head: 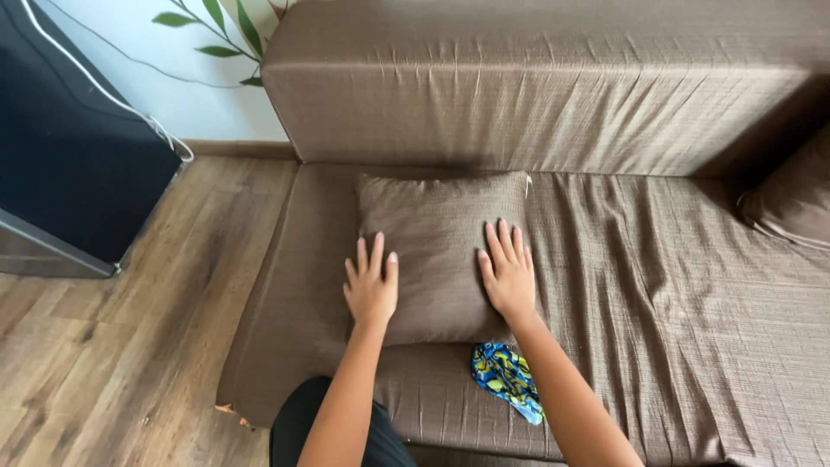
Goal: The person straightens pillows on a sofa by hand, patting and positioning them against the backrest one at a time.
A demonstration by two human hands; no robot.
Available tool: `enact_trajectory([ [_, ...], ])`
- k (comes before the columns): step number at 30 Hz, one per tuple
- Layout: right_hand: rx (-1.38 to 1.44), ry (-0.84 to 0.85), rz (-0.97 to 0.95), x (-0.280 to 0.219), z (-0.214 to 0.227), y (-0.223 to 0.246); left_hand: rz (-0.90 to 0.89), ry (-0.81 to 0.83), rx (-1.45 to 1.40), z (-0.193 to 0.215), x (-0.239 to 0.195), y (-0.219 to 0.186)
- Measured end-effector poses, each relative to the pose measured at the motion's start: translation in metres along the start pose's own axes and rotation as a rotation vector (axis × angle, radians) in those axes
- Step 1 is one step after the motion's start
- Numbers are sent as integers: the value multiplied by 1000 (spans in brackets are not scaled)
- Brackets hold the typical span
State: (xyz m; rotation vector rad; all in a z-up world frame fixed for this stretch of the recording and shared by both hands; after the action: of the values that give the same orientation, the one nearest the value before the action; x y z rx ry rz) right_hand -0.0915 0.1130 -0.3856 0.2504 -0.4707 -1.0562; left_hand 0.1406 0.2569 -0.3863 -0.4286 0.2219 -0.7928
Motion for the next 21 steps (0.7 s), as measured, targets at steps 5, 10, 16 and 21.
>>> enact_trajectory([
  [5, 245, 27, -252, -9, -5, -55, 222, 158, -207, -32, 9, 59],
  [10, 30, -316, -119, 10, -3, -72, -189, -556, -5, 19, -11, -36],
  [16, 27, -438, 425, 7, -1, 60, -520, -525, 19, -16, -3, -117],
  [21, -131, -92, 251, -7, 0, 34, -245, -134, 135, -6, 4, -64],
])
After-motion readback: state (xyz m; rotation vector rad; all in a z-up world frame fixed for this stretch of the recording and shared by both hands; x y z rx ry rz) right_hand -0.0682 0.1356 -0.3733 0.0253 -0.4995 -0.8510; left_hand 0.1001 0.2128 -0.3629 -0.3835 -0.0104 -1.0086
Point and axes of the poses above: each hand's wrist, its own x-axis towards the middle knuckle, its own z-axis out of the back of the hand, y = z × x, the point moved 10 cm from there along x, towards the middle knuckle, and after that the axes turned 4 degrees about -y, right-handed, at the moved point
